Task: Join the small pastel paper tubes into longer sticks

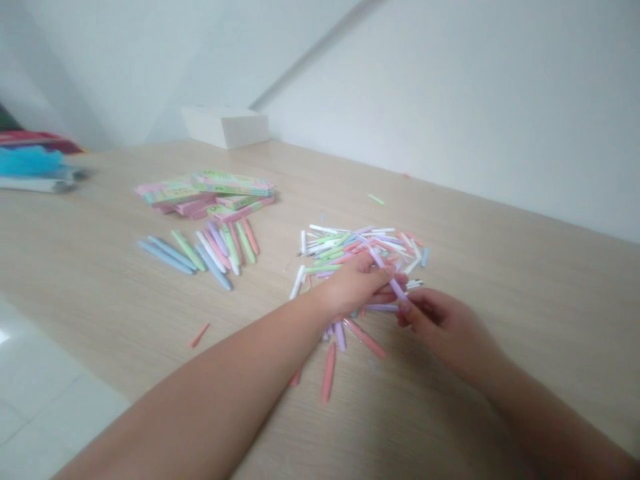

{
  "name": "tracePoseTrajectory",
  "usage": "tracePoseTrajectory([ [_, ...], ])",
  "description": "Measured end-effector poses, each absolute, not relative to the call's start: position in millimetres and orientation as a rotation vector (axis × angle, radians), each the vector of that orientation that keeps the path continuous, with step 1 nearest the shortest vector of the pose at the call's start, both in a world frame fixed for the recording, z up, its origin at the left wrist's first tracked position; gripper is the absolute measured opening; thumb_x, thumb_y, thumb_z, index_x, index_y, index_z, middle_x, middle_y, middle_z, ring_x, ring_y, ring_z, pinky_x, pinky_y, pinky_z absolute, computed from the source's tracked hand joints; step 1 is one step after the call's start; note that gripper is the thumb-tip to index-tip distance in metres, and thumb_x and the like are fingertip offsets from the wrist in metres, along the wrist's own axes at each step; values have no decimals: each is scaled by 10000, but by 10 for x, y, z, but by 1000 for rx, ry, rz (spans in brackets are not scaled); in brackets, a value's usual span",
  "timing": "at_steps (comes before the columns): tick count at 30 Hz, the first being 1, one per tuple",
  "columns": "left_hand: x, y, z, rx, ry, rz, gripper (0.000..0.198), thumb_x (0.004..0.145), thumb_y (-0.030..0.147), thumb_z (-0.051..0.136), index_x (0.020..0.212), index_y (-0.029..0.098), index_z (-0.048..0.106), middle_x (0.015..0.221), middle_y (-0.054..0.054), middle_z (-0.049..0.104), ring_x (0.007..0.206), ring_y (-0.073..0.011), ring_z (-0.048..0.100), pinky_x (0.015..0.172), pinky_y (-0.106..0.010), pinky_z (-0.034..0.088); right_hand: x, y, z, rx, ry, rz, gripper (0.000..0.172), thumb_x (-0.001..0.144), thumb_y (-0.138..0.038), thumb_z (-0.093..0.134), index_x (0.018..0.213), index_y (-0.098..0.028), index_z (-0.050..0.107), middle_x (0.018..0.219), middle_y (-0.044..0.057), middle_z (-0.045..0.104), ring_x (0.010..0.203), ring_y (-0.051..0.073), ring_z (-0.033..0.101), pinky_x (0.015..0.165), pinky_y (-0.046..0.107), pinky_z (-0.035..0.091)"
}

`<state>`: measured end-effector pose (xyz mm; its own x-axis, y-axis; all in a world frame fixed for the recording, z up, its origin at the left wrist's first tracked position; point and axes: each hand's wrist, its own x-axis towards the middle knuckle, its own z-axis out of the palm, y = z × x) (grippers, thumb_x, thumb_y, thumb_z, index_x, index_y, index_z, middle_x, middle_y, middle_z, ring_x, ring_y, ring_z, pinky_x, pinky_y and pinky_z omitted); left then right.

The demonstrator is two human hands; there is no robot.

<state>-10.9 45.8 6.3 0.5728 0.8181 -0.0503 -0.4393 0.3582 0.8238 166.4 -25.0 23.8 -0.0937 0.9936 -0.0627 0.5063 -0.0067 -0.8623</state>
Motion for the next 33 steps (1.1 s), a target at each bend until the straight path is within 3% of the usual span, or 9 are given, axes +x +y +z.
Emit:
tracePoseTrajectory([
  [7,-133,430,110,768,475,794,147,970,274,587,1045,151,614,950,-91,716,821,-166,719,814,-314,574,1581,-269,111,-1435,-1377,1405,459,887,-650,628,775,-206,628,720,34,694,614,173,649,561,296,506],
  [11,-175,398,212,505,338,799,590,1023,609,222,810,167,549,656,-23,546,637,-176,635,669,-317,552,1523,-276,36,-1426,-1545,1265,438,889,-638,643,825,-206,659,750,44,718,652,184,663,623,324,550],
  [14,-241,407,256,443,270,851,671,968,720,160,679,188,449,541,28,361,476,-140,469,542,-286,486,1521,-306,-39,-1363,-1590,1102,406,926,-615,608,954,-216,675,885,68,736,756,206,681,644,330,562],
  [17,-323,447,287,448,281,855,587,973,640,242,616,196,384,506,55,262,402,-108,327,468,-262,420,1557,-328,-106,-1328,-1586,863,339,980,-559,557,1079,-244,636,826,34,695,700,183,644,597,306,520],
  [21,-385,501,325,492,309,852,554,958,590,271,569,204,351,474,66,209,369,-96,248,425,-251,386,1574,-326,-129,-1371,-1668,679,283,1001,-501,544,1107,-248,613,710,-5,603,593,164,552,532,296,450],
  [26,-380,524,336,539,346,881,493,942,499,302,544,210,332,456,66,196,354,-91,218,398,-241,366,1550,-313,-144,-1400,-1766,579,244,1002,-451,553,1114,-245,618,786,11,641,663,173,594,592,303,486],
  [33,-404,537,330,519,329,886,509,933,548,336,552,210,356,456,67,214,353,-93,236,388,-244,380,1579,-316,-206,-1418,-1788,604,258,999,-457,556,1153,-257,608,926,44,679,800,205,634,691,340,507],
])
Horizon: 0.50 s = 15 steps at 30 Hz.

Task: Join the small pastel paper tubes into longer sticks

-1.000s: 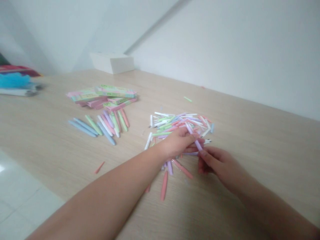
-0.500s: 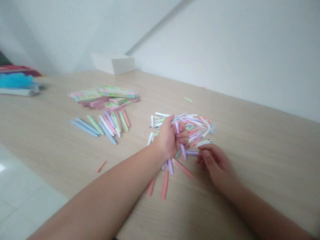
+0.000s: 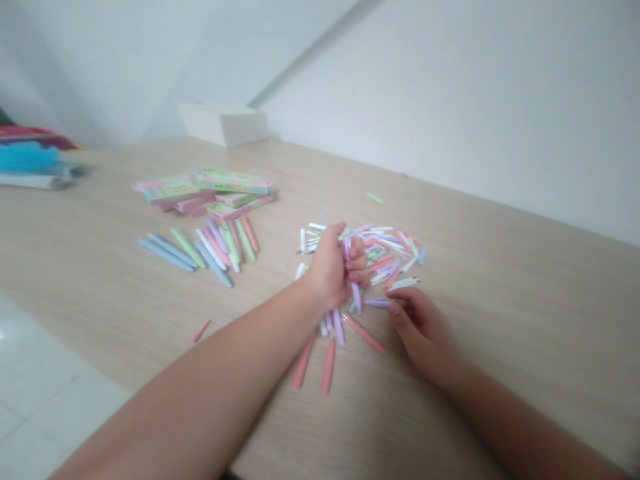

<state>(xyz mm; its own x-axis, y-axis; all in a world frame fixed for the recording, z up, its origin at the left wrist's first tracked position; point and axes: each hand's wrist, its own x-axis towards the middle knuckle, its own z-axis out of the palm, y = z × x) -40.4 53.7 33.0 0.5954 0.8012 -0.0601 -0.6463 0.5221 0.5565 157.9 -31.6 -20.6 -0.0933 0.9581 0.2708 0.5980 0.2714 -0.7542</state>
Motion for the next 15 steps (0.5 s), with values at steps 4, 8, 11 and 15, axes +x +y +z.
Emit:
tracePoseTrajectory([
  [4,-433,533,362,522,320,879,482,916,504,351,533,211,346,451,65,207,346,-89,225,397,-249,395,1574,-320,-206,-1425,-1780,654,275,995,-474,559,1176,-269,589,974,55,687,855,228,645,732,364,508],
  [8,-447,513,396,514,315,891,477,909,497,341,527,211,345,455,63,200,349,-84,204,389,-241,375,1563,-323,-200,-1407,-1785,672,276,996,-479,553,1179,-275,581,960,50,682,852,233,644,743,372,502],
  [11,-444,504,407,513,318,901,472,907,490,338,526,211,347,456,63,195,350,-83,192,378,-236,354,1560,-323,-199,-1404,-1793,669,275,998,-472,552,1184,-272,574,946,46,677,830,226,636,738,369,497],
  [15,-439,504,407,519,321,888,479,911,490,334,522,210,345,456,61,195,351,-84,193,371,-232,346,1556,-320,-203,-1417,-1814,659,266,991,-461,563,1169,-264,588,886,33,663,797,219,621,727,363,493],
])
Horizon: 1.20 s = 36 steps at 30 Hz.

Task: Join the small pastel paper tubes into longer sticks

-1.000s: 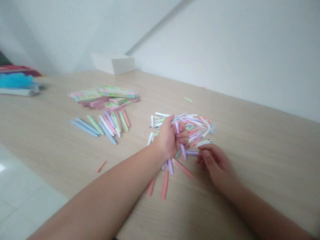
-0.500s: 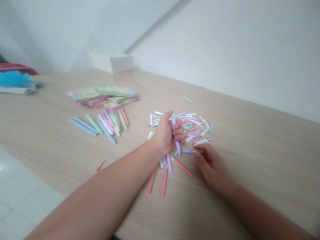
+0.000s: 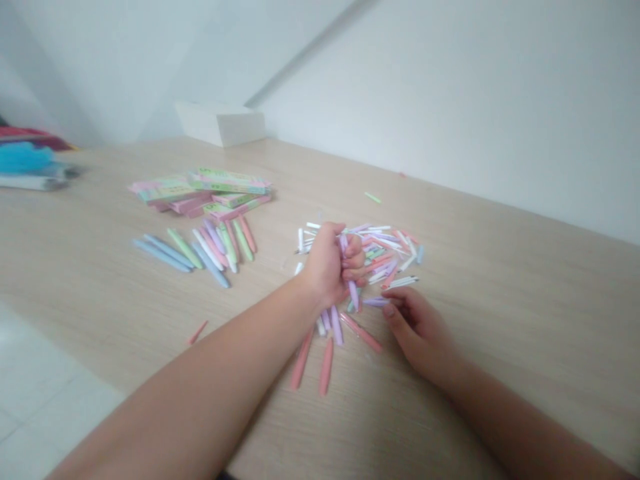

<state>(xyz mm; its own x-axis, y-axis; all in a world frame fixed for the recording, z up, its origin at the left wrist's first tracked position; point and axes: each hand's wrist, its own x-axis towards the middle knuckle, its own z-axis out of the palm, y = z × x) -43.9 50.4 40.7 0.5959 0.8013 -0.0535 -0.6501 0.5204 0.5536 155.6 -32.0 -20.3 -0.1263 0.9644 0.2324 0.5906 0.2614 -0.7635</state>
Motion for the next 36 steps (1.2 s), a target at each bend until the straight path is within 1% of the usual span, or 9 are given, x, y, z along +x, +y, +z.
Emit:
tracePoseTrajectory([
  [4,-442,507,388,540,293,885,510,937,514,303,534,206,354,468,64,193,358,-82,197,385,-230,360,1550,-316,-208,-1431,-1809,673,282,985,-472,566,1164,-257,603,909,44,684,826,227,638,740,369,501],
  [9,-451,509,367,556,257,861,615,956,649,239,546,205,352,465,61,212,363,-82,220,399,-230,365,1549,-315,-201,-1455,-1817,680,286,985,-481,563,1166,-264,603,949,53,699,866,239,659,751,378,511],
  [11,-449,508,373,574,256,847,604,962,623,238,540,205,345,461,60,207,360,-84,220,400,-231,362,1549,-314,-197,-1451,-1828,675,280,990,-475,558,1170,-265,599,964,54,701,884,241,662,762,380,511],
  [17,-416,513,374,595,304,871,497,935,494,344,530,206,348,452,67,185,350,-83,200,388,-225,346,1556,-308,-199,-1448,-1844,686,280,991,-461,554,1179,-259,601,965,52,699,884,238,660,763,374,506],
  [19,-411,521,353,587,297,882,500,936,513,350,542,205,357,458,69,194,352,-81,206,390,-223,353,1561,-307,-203,-1452,-1839,688,289,984,-463,564,1181,-255,603,971,51,706,886,238,664,752,367,506],
  [23,-414,534,323,576,262,876,585,938,641,297,554,204,365,469,67,218,361,-81,228,397,-225,368,1568,-303,-205,-1467,-1858,672,311,988,-465,557,1204,-244,596,970,50,704,871,229,662,754,364,508],
  [28,-420,514,364,590,300,885,503,951,482,306,534,206,345,448,67,188,344,-81,197,385,-216,339,1559,-302,-201,-1457,-1858,673,320,994,-470,545,1200,-230,593,931,48,691,835,221,656,753,367,516],
  [34,-441,506,367,592,256,868,567,946,602,283,546,207,358,466,61,214,361,-88,231,389,-223,358,1563,-292,-229,-1437,-1848,687,325,992,-487,544,1197,-238,587,935,46,696,849,227,672,763,377,530],
  [36,-438,510,362,601,271,867,556,950,579,290,540,209,345,458,61,210,354,-86,219,384,-222,349,1566,-289,-234,-1431,-1837,699,324,987,-487,552,1201,-246,588,939,43,698,854,231,675,765,378,531],
])
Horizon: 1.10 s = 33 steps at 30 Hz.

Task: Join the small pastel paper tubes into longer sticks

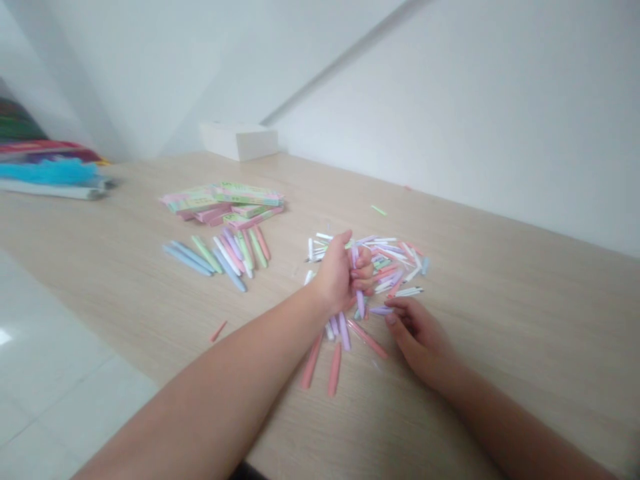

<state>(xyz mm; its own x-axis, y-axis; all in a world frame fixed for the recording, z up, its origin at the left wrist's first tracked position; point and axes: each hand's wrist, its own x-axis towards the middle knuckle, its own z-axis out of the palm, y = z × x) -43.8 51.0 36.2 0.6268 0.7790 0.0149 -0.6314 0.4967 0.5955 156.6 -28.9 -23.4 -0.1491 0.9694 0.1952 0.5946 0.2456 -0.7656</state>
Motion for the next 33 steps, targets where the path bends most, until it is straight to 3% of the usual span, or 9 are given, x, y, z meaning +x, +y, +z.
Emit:
tracePoseTrajectory([
  [3,-430,516,361,610,276,897,517,952,511,307,535,208,338,451,65,195,346,-83,202,383,-219,340,1566,-292,-224,-1434,-1847,686,316,991,-483,546,1198,-249,594,953,45,699,865,232,672,772,380,528],
  [13,-486,557,332,578,266,965,517,937,546,312,552,207,377,473,69,209,359,-89,225,419,-252,416,1569,-290,-199,-1430,-1880,656,308,1004,-469,533,1204,-242,589,1019,63,707,916,232,675,804,380,530],
  [21,-530,553,354,606,293,966,492,930,497,335,537,203,368,455,65,212,352,-91,234,434,-261,429,1569,-277,-224,-1441,-1883,641,308,996,-462,539,1191,-233,601,945,51,703,845,225,674,755,369,534],
  [26,-547,549,351,608,298,984,542,942,579,329,551,205,373,460,69,210,360,-94,240,429,-262,425,1564,-272,-211,-1436,-1891,621,279,994,-448,539,1166,-240,608,939,52,710,839,226,680,746,369,537],
  [29,-543,556,372,653,321,982,541,952,567,309,551,208,358,455,66,210,359,-94,234,415,-248,396,1561,-264,-203,-1429,-1896,614,281,993,-449,539,1171,-241,600,911,44,699,819,222,678,737,367,540],
  [33,-618,599,454,794,415,1057,508,962,490,331,541,205,325,461,68,195,350,-72,183,376,-193,258,1554,-261,-193,-1448,-1902,588,294,997,-451,531,1182,-235,600,924,50,696,818,219,675,733,367,542],
])
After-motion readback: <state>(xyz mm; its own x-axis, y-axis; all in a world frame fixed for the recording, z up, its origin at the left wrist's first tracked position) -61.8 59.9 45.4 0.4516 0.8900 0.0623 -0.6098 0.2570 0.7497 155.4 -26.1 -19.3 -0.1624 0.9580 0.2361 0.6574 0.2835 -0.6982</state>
